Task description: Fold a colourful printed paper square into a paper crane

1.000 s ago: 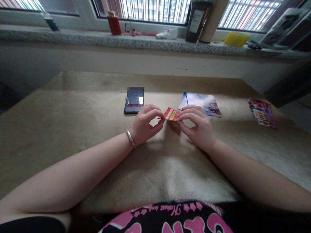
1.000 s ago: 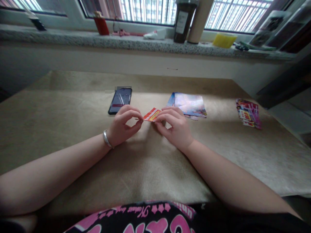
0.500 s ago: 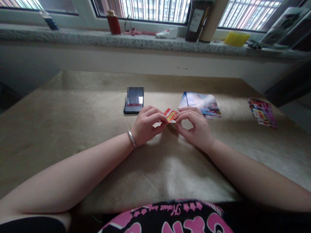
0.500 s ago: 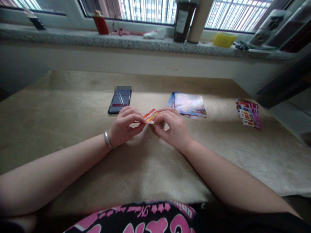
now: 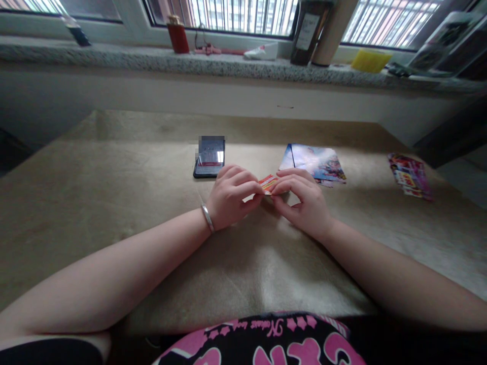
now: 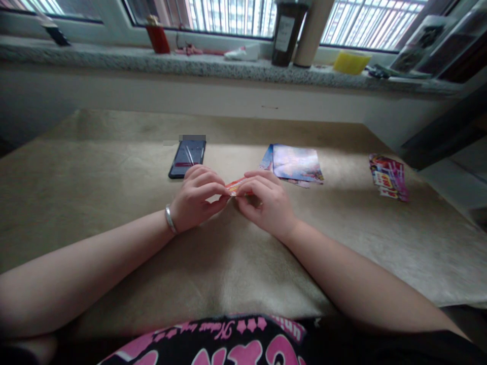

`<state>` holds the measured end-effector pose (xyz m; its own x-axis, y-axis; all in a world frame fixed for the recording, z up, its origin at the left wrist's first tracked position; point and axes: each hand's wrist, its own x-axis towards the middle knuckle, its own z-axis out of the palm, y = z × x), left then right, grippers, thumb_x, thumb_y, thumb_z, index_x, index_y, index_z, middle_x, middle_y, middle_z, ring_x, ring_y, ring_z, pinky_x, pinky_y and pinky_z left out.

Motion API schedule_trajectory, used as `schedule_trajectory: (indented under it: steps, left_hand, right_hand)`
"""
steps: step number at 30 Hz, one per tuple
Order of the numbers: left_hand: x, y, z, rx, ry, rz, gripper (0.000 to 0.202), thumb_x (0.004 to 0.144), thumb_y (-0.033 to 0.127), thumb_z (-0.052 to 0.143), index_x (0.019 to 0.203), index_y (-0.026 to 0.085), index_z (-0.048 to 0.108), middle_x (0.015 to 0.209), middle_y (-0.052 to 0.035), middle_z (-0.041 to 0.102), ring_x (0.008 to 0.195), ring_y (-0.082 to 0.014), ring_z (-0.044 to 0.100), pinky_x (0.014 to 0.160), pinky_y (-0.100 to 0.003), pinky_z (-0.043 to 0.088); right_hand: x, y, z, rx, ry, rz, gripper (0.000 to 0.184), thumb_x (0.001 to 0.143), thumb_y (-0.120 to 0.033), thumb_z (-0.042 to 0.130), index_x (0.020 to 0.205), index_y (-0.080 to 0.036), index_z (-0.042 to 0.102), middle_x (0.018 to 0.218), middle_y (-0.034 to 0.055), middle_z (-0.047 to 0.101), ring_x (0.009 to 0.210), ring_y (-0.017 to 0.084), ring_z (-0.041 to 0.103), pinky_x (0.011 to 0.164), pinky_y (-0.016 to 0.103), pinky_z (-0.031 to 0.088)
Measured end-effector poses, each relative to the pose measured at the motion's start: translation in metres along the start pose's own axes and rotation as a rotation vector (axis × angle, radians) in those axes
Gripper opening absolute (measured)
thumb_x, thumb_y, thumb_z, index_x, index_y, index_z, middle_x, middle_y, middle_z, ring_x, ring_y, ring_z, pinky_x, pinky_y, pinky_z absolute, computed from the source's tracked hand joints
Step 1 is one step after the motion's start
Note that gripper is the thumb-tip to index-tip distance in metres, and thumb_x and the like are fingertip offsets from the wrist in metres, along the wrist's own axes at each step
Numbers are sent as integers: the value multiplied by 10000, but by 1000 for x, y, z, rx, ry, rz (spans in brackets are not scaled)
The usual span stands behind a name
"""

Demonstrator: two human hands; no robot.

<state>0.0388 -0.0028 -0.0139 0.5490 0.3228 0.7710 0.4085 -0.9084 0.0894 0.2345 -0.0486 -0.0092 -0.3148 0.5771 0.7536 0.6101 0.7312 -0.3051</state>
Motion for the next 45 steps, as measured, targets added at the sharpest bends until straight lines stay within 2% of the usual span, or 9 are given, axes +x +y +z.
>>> schedule_trajectory:
  steps: [5,13,19,26,45]
  left_hand:
    - [0,1,0,12,-35,6,53,832,249,613,789,237,639,766,33,676,731,-131,550,782,-314,402]
    - [0,1,0,-2,-27,12,121,845,275,612,733,233,631,742,34,677,716,-127,554,784,-315,406]
    - [0,1,-1,92,-67,47,65,846,265,597,801,250,642,790,41,691,744,-138,543,814,-331,393]
    - [0,1,-1,96,-45,64,124,830,244,590,710,244,624,738,52,682,740,-136,541,809,-327,392]
    - [2,4,-2,35,-75,-14,167,830,254,575,670,239,620,709,48,681,721,-134,545,806,-330,395]
  right_hand:
    - [2,0,2,-24,-20,-34,100,778,-140,613,793,-238,596,839,26,692,955,210,610,871,393,506]
    - [1,-1,3,-4,-12,4,113,758,-138,616,785,-246,594,860,28,658,973,220,602,885,417,489]
    - [2,-1,4,-33,-29,13,105,751,-156,620,772,-258,623,920,38,626,990,225,579,878,430,485]
    - [2,-1,5,-57,-36,27,119,708,-121,631,747,-229,603,905,52,628,973,237,581,867,431,485]
    - [-3,11,2,-149,-44,43,118,694,-130,634,712,-244,609,873,33,647,958,239,592,864,430,476]
